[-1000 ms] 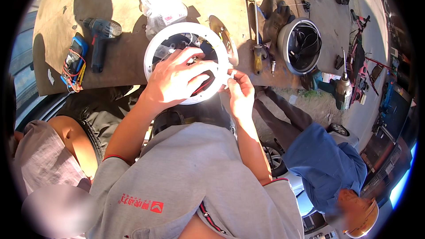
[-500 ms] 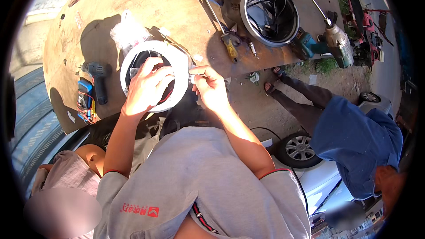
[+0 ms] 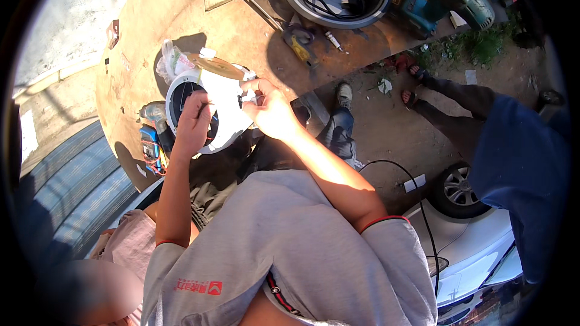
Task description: The person uses a screwdriver to tighten screws on a white circular electrical component with visible wiring. They repeatedly adjust the internal wires and secure the component on a workbench.
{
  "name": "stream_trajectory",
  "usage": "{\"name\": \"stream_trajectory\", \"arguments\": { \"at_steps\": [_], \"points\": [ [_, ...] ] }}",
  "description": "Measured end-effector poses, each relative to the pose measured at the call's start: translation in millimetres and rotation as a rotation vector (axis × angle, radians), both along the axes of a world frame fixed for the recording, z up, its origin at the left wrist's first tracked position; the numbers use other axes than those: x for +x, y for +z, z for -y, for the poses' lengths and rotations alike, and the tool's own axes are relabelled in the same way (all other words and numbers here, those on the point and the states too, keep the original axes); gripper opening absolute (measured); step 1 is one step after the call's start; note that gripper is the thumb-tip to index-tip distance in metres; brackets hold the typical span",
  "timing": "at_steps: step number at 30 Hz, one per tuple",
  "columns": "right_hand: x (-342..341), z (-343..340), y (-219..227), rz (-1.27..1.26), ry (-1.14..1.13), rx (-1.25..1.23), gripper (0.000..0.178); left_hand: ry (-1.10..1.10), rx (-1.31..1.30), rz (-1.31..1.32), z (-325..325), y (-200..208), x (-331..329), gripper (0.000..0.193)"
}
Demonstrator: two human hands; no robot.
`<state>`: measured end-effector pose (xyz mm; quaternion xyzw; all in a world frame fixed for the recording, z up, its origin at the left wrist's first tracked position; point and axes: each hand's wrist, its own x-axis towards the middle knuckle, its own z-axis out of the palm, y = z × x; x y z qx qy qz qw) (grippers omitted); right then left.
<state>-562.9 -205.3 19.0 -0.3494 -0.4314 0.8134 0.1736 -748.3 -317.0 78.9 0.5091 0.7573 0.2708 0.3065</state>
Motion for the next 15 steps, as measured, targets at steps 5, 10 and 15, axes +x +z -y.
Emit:
{"name": "stream_trajectory", "arguments": {
  "at_steps": [5,10,15],
  "points": [
    [2.1,-4.7,15.2,0.171,0.093,0.202,0.037,-0.03,-0.009,-0.054,-0.3,0.4,1.9,0.011],
    [3.7,-5.4,13.4,0.123,0.085,0.14,0.037,-0.062,-0.024,-0.141,-4.0,2.6,4.8,0.015],
    [4.1,-0.6,2.3,0.006,0.039,0.078,0.036,-0.091,-0.106,-0.169,-5.5,9.7,6.4,0.025]
  ]
}}
